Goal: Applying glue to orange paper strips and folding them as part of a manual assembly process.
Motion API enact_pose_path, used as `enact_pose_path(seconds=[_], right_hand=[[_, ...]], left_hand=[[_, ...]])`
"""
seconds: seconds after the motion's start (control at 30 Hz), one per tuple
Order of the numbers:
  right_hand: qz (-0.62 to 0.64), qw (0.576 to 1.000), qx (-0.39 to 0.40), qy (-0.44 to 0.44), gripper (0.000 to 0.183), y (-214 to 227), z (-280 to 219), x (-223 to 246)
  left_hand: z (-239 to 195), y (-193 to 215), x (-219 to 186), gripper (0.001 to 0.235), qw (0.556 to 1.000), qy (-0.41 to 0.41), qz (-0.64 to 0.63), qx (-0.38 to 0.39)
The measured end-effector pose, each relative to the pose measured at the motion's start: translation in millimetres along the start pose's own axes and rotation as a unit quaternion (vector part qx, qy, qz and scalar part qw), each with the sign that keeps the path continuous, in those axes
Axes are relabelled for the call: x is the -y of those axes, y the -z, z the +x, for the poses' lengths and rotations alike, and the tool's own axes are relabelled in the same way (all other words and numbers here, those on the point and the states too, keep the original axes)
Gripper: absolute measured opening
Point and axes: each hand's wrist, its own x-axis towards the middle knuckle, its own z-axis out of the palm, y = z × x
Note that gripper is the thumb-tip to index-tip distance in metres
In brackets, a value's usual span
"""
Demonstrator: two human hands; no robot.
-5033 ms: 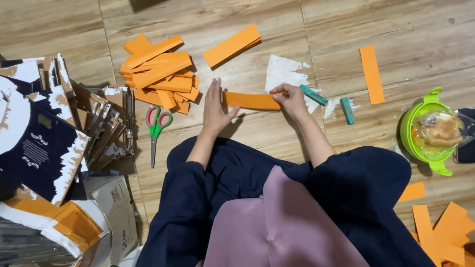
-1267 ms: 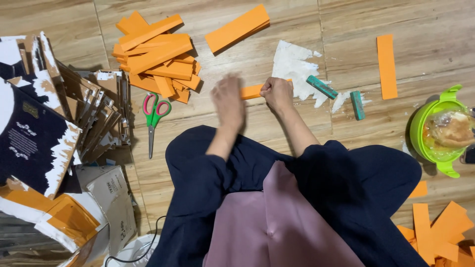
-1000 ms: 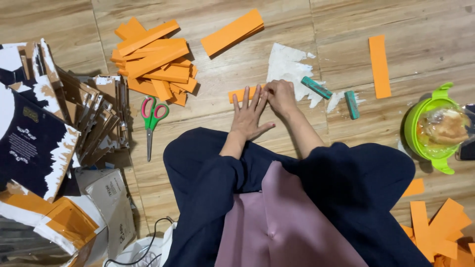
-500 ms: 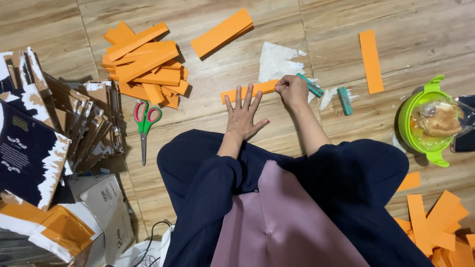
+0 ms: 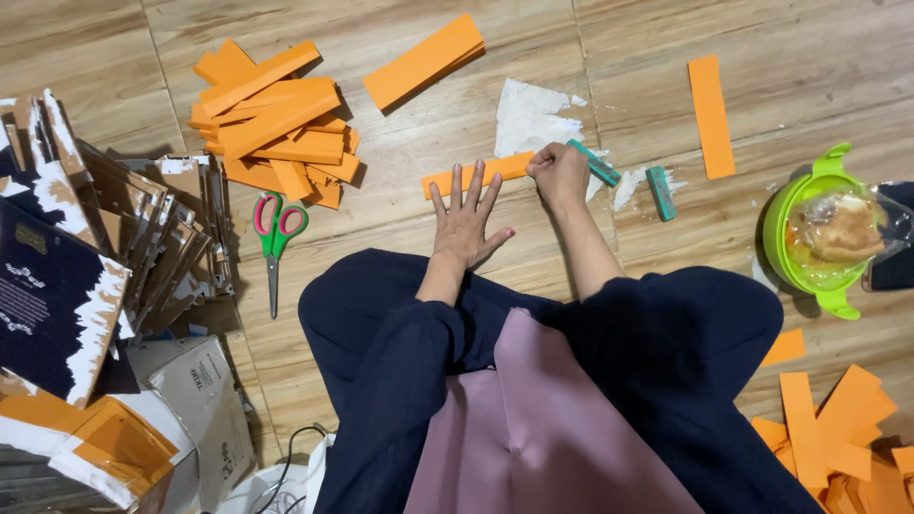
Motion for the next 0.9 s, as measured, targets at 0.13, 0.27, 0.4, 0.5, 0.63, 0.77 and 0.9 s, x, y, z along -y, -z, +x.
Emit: enact_pose_path(seconds=[0.13, 0.27, 0.4, 0.5, 0.63, 0.77, 0.9], right_hand=[[-0.074, 0.974, -0.146, 0.156, 0.016, 19.0, -63.0, 58.2], [-0.15, 0.936, -0.09, 0.305, 0.039, -16.2, -94.7, 53.8], [-0.173, 0.937, 0.007, 0.304, 0.069, -25.0, -90.0, 31.2], [-0.222, 0.932, 0.019, 0.286, 0.075, -17.6, -90.4, 24.4], [-0.235, 0.94, 0.042, 0.246, 0.076, -10.6, -91.5, 24.1], [-0.251, 0.941, 0.018, 0.227, 0.079, -11.1, -89.6, 15.7], [-0.28, 0.916, -0.062, 0.28, 0.069, -9.5, -84.2, 14.6]], left_hand=[[0.4, -4.1, 1.9, 0.082, 1.0, -0.002, 0.005, -0.003], [0.9, -14.8, 6.0, 0.082, 1.0, -0.007, 0.021, -0.018], [4.5, -20.5, 7.8, 0.087, 0.999, -0.01, 0.019, -0.049], [-2.0, -17.5, 3.5, 0.087, 0.998, 0.005, 0.039, -0.041], [-20.5, -8.8, 8.2, 0.095, 0.999, 0.028, 0.018, -0.036], [-29.9, -8.0, 11.0, 0.089, 0.989, 0.14, 0.032, -0.031], [-4.2, -43.7, 27.2, 0.038, 0.922, 0.106, 0.192, -0.319]])
